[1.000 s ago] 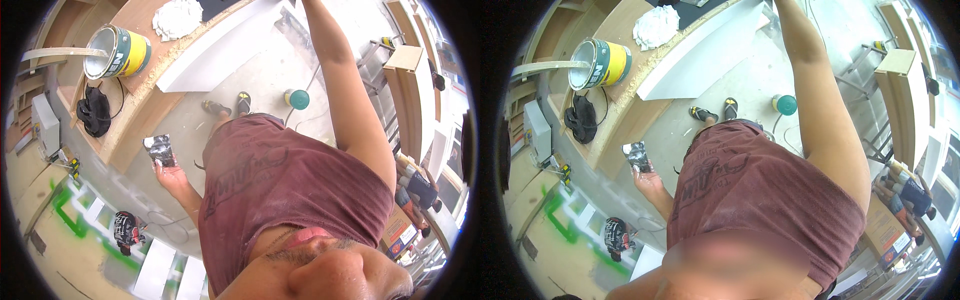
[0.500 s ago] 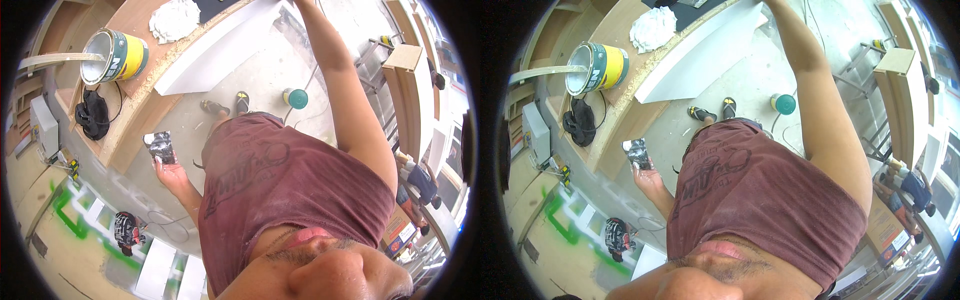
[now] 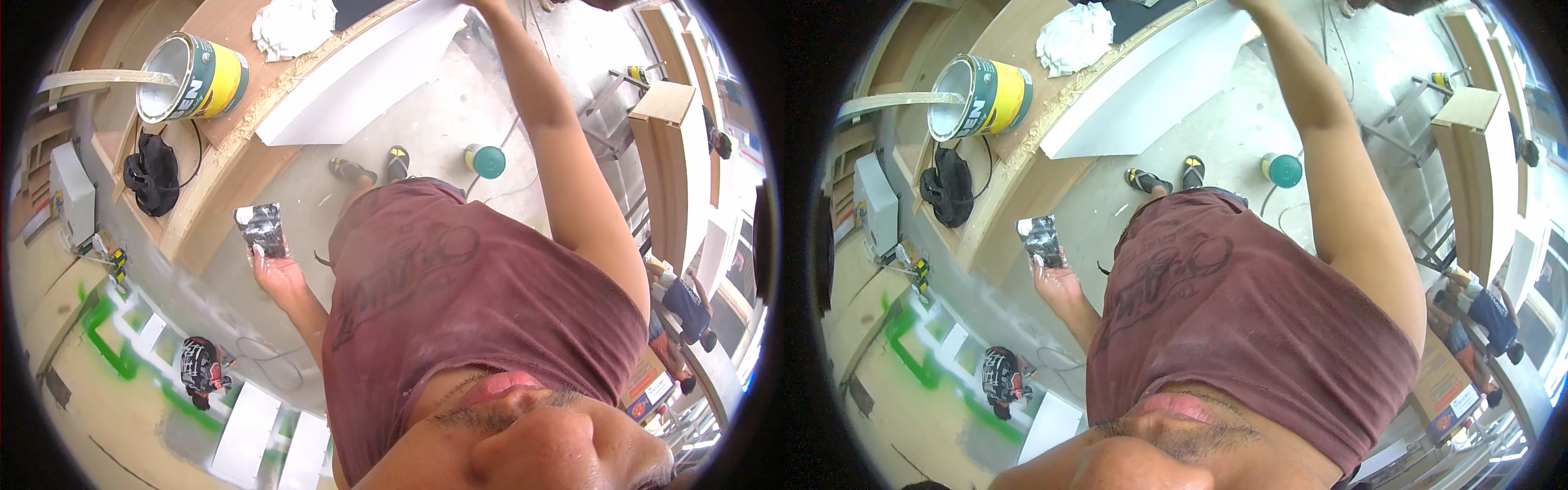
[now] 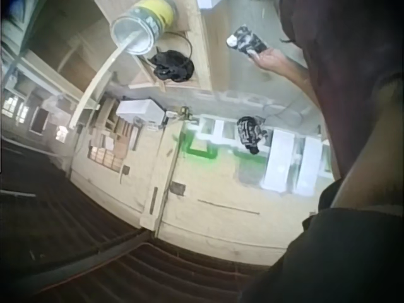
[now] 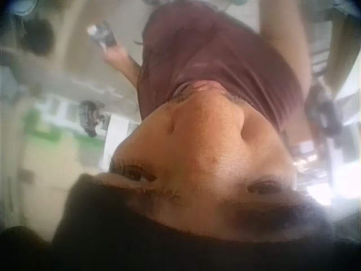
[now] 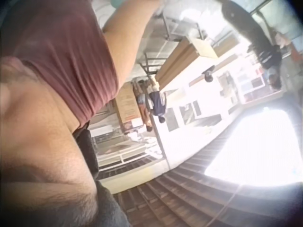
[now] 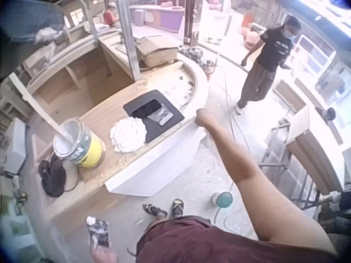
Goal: The person takes putty from a container using putty knives and repeatedly applies and smooths the compound onto the wooden structure.
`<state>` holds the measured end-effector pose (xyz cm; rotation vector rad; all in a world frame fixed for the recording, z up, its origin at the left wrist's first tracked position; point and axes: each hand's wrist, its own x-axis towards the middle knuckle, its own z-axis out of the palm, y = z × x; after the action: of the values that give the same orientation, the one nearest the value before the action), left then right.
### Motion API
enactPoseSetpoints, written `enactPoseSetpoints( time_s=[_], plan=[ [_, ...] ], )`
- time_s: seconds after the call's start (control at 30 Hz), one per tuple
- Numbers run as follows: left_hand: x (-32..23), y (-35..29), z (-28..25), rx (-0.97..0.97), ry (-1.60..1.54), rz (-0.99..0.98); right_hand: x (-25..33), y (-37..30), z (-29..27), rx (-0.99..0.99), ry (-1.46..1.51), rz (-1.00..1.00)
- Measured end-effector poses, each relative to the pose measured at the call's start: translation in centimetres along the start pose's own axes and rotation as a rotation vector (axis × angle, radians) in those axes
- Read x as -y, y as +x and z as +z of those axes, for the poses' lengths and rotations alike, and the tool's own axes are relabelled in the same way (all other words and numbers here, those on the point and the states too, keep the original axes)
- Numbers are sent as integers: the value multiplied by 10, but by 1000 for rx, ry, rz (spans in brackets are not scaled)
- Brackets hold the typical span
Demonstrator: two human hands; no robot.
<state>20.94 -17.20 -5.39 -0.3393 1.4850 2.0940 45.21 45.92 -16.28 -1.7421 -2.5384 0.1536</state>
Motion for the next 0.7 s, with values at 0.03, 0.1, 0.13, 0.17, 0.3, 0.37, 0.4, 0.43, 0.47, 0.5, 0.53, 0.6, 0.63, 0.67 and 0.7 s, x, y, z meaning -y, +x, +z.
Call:
enactPoseSetpoints(
  time_s=[0.03, 0.1, 0.13, 0.17, 0.3, 0.37, 0.4, 0.43, 0.47, 0.5, 0.53, 0.6, 0.63, 0.67, 0.7],
  plan=[
    [1, -6, -5, -29, -9, 13, 46, -17, -3, 45, 29, -57],
    [7, -29, -25, -149, -15, 68, 158, -70, -7, 180, 254, -181],
    [5, -17, -8, -66, -18, 33, 147, -79, 1, 160, 135, -118],
    [5, -6, 6, -6, -20, 6, 149, -93, 16, -23, 140, -250],
    [5, -9, 7, 12, -42, -6, 243, -206, -13, -27, 45, -542],
    [3, -12, 1, 16, -46, 7, 249, -213, -24, 113, 173, -534],
    [2, -18, -4, -6, -52, 17, 252, -212, -38, 258, 289, -526],
    [0, -24, -8, -54, -41, 63, 245, -201, -58, 300, 233, -378],
    [-2, -29, -8, -87, -23, 106, 216, -171, -41, 277, 463, -260],
    [-3, -23, -9, -73, -18, 97, 171, -132, -35, 332, 526, -138],
    [-4, -14, -10, -36, -24, 79, 117, -98, -4, 132, 406, -73],
    [-1, -32, -34, -102, -66, 129, 84, -76, -12, -13, 372, -53],
    [2, -34, -41, -146, -69, 113, 88, -78, -33, -45, 308, -11],
    [4, -35, -43, -180, -70, 93, 100, -81, -59, 75, 237, 7],
    [4, -31, -39, -186, -61, 96, 102, -79, -52, 84, 244, 7]
  ],
)
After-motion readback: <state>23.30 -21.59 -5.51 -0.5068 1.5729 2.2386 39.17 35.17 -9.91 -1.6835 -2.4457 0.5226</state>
